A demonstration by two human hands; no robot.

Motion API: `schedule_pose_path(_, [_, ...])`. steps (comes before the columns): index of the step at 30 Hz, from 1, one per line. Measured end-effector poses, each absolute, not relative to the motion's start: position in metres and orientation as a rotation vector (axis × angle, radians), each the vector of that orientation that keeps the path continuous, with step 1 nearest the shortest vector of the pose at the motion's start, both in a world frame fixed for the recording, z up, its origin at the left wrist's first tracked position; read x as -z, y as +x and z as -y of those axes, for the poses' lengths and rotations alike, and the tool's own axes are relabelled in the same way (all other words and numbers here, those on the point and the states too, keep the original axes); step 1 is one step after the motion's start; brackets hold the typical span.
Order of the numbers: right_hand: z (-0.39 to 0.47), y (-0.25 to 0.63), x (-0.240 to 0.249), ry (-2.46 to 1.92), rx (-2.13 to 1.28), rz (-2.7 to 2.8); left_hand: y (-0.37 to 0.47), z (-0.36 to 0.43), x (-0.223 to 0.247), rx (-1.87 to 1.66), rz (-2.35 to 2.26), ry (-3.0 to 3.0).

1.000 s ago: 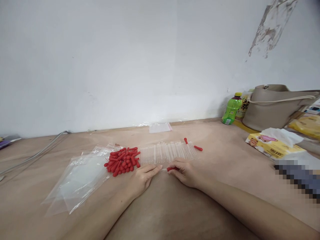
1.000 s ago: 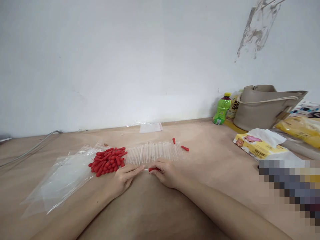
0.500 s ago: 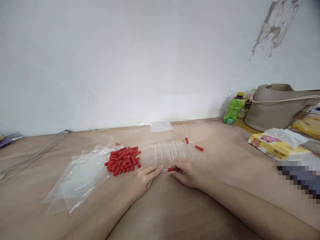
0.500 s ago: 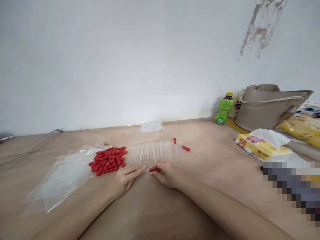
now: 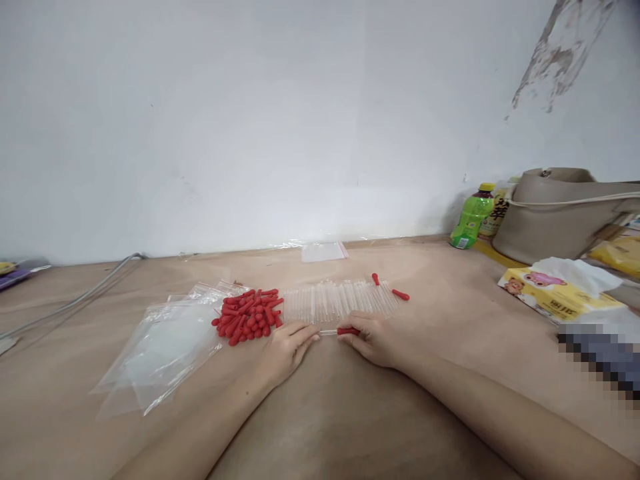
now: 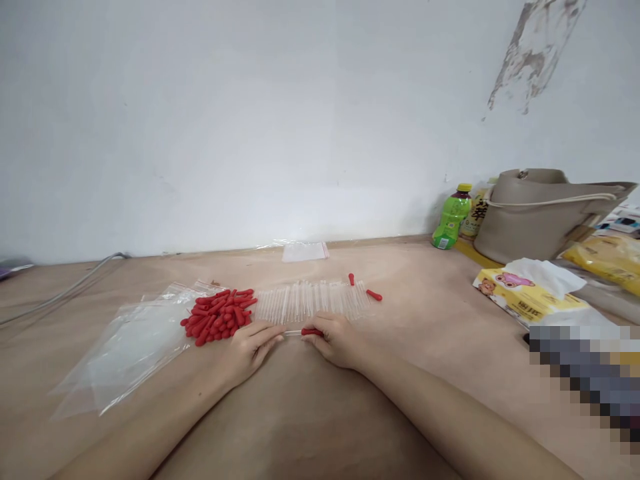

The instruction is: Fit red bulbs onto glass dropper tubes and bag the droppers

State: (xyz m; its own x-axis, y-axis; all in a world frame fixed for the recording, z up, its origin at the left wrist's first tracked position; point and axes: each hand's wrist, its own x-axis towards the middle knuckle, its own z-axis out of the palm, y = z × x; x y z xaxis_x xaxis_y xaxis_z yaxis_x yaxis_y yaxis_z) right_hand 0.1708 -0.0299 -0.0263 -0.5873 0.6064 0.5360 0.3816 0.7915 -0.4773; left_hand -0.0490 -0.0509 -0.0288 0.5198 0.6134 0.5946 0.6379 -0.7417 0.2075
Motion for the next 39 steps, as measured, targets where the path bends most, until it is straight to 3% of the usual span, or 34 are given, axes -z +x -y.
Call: schedule_pose_path(39, [0.029, 0.164, 0.032, -0.638, -0.355, 2.325, -0.038, 0.058, 0.022, 0.989, 1.131, -2.851])
